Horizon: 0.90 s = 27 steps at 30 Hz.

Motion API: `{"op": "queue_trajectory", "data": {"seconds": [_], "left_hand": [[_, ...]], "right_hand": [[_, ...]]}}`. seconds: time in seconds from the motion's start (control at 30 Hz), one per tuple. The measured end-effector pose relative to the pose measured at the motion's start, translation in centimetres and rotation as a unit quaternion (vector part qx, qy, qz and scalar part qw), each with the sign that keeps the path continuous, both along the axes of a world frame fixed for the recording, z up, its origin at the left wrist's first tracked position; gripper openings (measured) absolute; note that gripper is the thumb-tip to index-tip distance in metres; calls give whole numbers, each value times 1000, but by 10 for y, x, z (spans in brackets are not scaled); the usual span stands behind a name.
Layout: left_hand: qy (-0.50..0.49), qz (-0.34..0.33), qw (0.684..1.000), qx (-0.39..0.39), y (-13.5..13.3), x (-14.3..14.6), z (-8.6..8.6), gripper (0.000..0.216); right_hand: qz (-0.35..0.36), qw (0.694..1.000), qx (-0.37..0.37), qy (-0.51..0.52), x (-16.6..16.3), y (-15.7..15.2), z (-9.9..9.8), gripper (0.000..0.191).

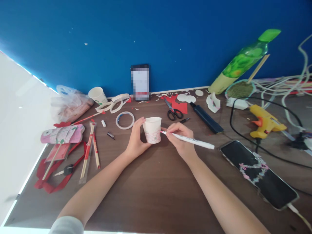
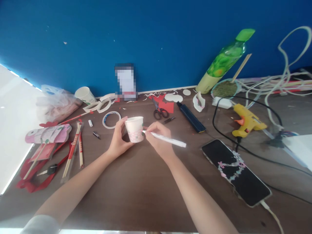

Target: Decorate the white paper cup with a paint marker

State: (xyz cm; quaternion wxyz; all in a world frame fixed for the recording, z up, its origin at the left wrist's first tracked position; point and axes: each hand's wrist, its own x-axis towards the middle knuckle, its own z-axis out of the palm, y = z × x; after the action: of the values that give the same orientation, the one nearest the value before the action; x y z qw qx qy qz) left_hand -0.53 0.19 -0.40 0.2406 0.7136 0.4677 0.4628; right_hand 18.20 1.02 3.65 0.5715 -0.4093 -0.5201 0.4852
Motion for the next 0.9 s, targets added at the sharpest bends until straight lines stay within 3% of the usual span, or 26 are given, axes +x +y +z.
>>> {"op": "queue_trajectory", "data": {"seconds": [0.43, 0.7, 0.9], "left_hand": [[-4, -3, 1000, 7, -1, 1, 0, 82], [-27, 5, 999, -33, -3, 2, 2, 88], [-72, -19, 996, -55, -4, 3, -2, 96]], "right_hand": [[9, 999, 10, -44, -4, -4, 4, 17], [11, 997, -40, 58, 0, 3, -14, 17], [55, 990, -9, 131, -2, -1, -7, 16]]}}
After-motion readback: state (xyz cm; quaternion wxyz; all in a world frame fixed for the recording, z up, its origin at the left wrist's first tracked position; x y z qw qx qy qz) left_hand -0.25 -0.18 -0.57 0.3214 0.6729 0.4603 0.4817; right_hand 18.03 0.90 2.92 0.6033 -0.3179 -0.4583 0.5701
